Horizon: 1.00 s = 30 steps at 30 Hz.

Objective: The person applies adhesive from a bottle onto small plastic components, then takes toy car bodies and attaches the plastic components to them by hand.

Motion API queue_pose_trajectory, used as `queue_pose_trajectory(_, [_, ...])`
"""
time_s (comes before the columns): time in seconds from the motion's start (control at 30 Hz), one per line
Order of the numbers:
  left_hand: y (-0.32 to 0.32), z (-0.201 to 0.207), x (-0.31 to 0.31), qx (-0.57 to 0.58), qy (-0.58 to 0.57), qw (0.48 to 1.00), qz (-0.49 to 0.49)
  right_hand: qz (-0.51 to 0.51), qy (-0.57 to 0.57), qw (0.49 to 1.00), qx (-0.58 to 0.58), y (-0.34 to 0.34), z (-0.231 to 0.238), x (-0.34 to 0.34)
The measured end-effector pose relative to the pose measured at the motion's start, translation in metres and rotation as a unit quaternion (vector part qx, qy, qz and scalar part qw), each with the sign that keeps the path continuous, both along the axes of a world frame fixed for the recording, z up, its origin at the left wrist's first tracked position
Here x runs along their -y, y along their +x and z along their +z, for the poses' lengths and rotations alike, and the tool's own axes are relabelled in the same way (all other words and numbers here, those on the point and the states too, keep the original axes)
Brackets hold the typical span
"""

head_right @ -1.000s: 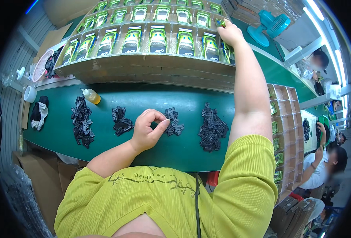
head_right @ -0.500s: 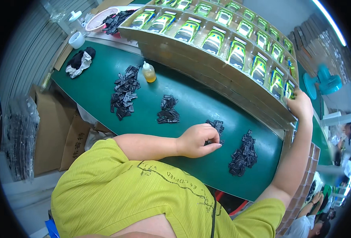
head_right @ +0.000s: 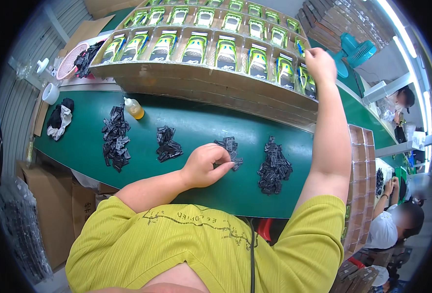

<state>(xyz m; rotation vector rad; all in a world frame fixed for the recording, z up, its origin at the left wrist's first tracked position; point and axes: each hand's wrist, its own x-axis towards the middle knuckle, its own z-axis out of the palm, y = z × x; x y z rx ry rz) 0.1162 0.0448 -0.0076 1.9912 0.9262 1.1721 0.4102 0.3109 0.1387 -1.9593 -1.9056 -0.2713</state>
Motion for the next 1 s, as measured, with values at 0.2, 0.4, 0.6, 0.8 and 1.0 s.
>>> queue_pose_trajectory(0.2, [0.003,0.001,0.008,0.007,0.008,1.000,0.005,-0.043,-0.267,0.961,0.054,-0.010,0.016,0.025])
queue_pose_trajectory(0.4, [0.010,-0.009,0.012,-0.016,-0.005,0.999,-0.029,-0.065,-0.245,0.965,0.070,-0.002,0.007,0.034])
queue_pose_trajectory(0.6, [0.005,-0.009,0.000,0.010,0.042,0.999,0.017,0.071,-0.062,0.913,-0.397,0.042,0.022,0.046])
queue_pose_trajectory(0.8, [-0.003,0.020,0.001,0.024,0.148,0.982,0.112,0.232,-0.247,0.759,-0.556,-0.052,-0.026,0.206])
queue_pose_trajectory(1.0, [-0.010,0.020,0.031,-0.141,0.281,0.946,-0.077,0.268,-0.539,0.339,-0.723,-0.091,-0.122,0.300])
